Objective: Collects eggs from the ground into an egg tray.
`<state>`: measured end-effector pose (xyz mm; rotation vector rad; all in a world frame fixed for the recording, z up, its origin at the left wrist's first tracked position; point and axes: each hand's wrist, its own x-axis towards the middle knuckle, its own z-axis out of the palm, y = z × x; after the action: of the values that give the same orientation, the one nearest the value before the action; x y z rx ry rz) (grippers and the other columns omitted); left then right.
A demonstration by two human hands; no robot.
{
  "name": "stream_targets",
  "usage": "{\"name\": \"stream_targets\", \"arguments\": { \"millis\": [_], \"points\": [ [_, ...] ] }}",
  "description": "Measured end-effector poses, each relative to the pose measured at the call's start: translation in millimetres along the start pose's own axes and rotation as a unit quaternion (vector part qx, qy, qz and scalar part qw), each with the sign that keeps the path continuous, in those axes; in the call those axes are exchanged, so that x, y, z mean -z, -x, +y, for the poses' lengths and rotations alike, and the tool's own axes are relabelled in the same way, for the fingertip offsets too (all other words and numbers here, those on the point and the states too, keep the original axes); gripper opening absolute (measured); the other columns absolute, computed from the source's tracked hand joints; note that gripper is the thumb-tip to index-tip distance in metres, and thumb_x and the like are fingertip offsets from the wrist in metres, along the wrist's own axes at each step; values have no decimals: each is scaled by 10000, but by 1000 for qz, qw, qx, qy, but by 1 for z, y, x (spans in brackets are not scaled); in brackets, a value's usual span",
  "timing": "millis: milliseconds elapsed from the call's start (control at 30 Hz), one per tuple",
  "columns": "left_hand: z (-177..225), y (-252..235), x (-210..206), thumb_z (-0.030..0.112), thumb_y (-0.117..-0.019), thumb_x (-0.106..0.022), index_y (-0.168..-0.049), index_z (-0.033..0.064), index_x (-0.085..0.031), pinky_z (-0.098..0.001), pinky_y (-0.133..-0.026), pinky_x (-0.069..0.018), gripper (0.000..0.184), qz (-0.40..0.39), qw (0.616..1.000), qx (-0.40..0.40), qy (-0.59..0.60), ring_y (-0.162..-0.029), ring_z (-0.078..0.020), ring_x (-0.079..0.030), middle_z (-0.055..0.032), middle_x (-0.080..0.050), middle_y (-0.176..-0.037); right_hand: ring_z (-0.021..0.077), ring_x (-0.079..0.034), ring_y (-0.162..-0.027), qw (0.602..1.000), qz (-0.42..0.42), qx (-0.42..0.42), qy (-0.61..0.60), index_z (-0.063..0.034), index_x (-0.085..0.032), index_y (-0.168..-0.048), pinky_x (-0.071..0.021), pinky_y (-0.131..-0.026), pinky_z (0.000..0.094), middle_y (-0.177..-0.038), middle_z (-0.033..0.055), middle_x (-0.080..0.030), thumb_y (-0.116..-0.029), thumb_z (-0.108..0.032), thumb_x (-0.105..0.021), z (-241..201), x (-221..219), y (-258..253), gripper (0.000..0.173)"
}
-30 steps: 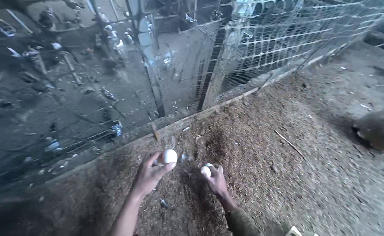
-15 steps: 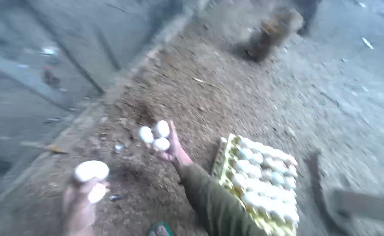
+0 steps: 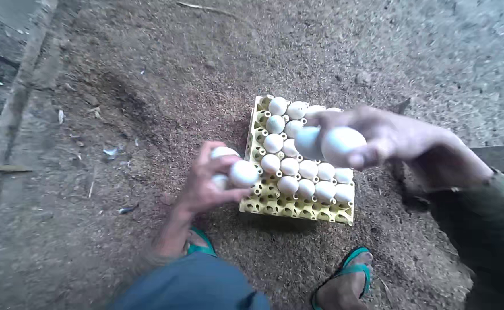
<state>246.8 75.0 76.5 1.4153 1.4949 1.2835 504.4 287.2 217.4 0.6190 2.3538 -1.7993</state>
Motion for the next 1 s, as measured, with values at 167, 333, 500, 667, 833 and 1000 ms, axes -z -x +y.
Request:
{"name": "stream_targets", "arguments": {
  "millis": [167,333,500,667,833,1000],
  "points": [
    [-1,5,-57,529,-736,-839,-1121,220,-757,-429,-732,-596,501,-101,982,-56,-149,-1006,-271,-671,-240,-567,-1314,73,-628,-1080,999,-26,-24,-22,-238,-758,-931,-568,-859,286,-1144,-48,-675,-784,-793,-651,63,-15,64,585],
    [-5,12,-72,469,-811,-796,-1183,243,-747,-462,-607,-584,438,-117,961,-62,-241,-862,-322,-703,-283,-561,-1321,64,-573,-1181,996,-45,-26,-67,-223,-738,-1005,-525,-927,266,-1248,-14,-635,-808,-786,-635,88,-44,87,605],
    [3,14,-68,469,-866,-760,-1182,238,-754,-447,-593,-573,391,-81,953,-12,-292,-855,-320,-690,-276,-565,-1291,56,-576,-1127,997,-53,-18,-59,-202,-748,-1007,-523,-863,234,-1237,21,-620,-793,-701,-709,81,-81,71,544],
    [3,19,-44,481,-871,-744,-1162,207,-758,-456,-721,-576,400,-28,958,64,-279,-977,-290,-662,-215,-562,-1299,267,-649,-1019,994,-79,-36,64,-163,-740,-1042,-565,-745,441,-1292,200,-569,-779,-652,-754,54,-126,34,555],
    [4,27,-27,300,-963,-575,-1190,147,-744,-371,-892,-534,322,35,965,92,-242,-1122,-210,-600,-159,-573,-1297,409,-665,-912,951,-159,-133,230,-104,-660,-1206,-559,-684,546,-1443,300,-412,-862,-572,-730,23,-151,-4,585],
    [3,29,-23,298,-975,-576,-1221,122,-728,-280,-920,-529,339,43,980,76,-178,-1138,-123,-589,-121,-566,-1301,428,-645,-1031,963,-91,-76,243,-103,-657,-1208,-560,-665,522,-1501,287,-394,-897,-532,-715,32,-169,-6,533]
  ]
}}
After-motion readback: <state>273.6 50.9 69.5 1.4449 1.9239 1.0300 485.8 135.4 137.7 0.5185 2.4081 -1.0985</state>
